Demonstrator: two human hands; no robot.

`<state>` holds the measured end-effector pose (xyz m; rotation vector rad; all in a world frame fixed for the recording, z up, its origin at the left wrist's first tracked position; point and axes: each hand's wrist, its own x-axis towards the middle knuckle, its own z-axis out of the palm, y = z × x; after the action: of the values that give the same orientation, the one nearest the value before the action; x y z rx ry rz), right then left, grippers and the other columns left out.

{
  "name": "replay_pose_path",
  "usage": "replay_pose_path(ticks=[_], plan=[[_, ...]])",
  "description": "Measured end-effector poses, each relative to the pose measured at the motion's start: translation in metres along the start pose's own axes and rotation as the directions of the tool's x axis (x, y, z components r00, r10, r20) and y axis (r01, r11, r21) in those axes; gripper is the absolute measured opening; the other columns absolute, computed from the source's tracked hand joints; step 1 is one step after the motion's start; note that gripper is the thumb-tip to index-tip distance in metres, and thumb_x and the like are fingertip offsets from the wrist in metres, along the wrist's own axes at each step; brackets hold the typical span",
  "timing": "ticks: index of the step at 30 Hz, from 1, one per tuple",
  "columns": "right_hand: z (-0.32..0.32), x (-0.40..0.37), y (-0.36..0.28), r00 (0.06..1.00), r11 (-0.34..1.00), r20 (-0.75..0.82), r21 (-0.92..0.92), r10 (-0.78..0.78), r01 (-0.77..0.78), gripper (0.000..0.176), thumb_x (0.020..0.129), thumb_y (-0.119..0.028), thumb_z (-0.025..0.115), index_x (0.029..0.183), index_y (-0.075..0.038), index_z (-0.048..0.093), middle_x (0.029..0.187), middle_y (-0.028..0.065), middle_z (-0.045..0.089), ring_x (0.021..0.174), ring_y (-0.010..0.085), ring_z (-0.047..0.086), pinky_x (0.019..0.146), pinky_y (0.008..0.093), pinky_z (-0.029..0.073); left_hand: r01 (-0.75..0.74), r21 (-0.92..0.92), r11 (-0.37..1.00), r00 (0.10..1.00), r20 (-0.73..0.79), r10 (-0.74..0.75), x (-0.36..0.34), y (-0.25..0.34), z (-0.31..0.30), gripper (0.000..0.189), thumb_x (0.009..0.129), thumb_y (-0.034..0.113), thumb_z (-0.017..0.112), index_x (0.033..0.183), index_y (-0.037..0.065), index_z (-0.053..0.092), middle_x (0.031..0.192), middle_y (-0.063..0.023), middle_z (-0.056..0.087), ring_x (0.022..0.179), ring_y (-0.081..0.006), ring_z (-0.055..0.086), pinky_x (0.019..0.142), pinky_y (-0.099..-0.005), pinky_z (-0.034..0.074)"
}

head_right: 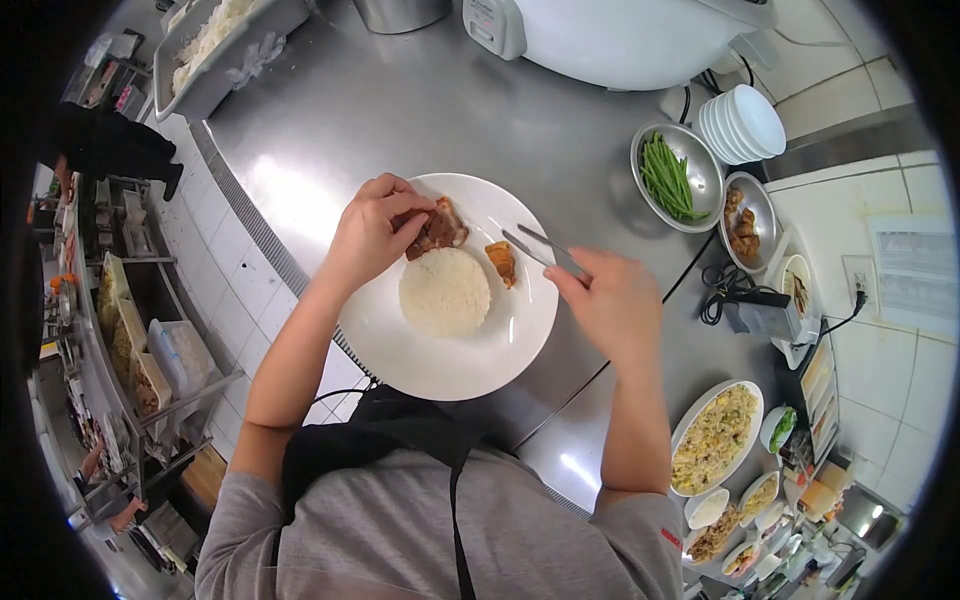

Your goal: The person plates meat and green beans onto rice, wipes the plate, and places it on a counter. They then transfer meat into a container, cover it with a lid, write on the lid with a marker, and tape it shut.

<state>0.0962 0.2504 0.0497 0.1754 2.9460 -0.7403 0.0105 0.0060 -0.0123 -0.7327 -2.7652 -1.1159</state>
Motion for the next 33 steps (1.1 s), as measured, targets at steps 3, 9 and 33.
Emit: replay_pose_path(ticks=[3,9,33], plan=[[0.002,-0.009,0.011,0.999,1.000,0.050,-0.010,0.007,-0.006,0.032,0.071,-0.033,0.065,0.085,-0.004,0.063,0.063,0.0101,0.058,0.056,0.0281,0.056,0.053,0.0367,0.043,0.021,-0.008,1.000,1.000,0.014,-0.021,0.000,0.000,-0.001,0.015,0.069,0.005,0.060,0.082,0.009,0.067,0.083,-0.0071,0.057,0.077,-0.0238,0.054,0.069,-0.0319,0.047],[0.026,-0.022,0.003,0.996,0.984,-0.011,-0.159,-0.083,0.080,0.034,0.071,-0.033,0.065,0.088,-0.004,0.063,0.063,0.0093,0.058,0.055,0.0270,0.056,0.052,0.0353,0.043,-0.010,0.027,1.000,1.000,0.020,0.009,0.000,-0.001,0.000,0.013,0.072,0.007,0.061,0.084,0.008,0.066,0.085,-0.0059,0.057,0.076,-0.0213,0.055,0.066,-0.0300,0.047],[0.046,0.026,-0.005,0.989,0.953,0.044,0.276,-0.139,0.122,0.037,0.069,-0.024,0.070,0.096,0.001,0.062,0.065,0.0090,0.061,0.054,0.0101,0.050,0.050,0.0250,0.040,0.093,-0.177,0.980,0.995,-0.005,-0.095,-0.004,0.000,-0.009,0.023,0.073,0.001,0.061,0.096,0.003,0.061,0.089,-0.0081,0.056,0.073,-0.0169,0.058,0.066,-0.0267,0.049]])
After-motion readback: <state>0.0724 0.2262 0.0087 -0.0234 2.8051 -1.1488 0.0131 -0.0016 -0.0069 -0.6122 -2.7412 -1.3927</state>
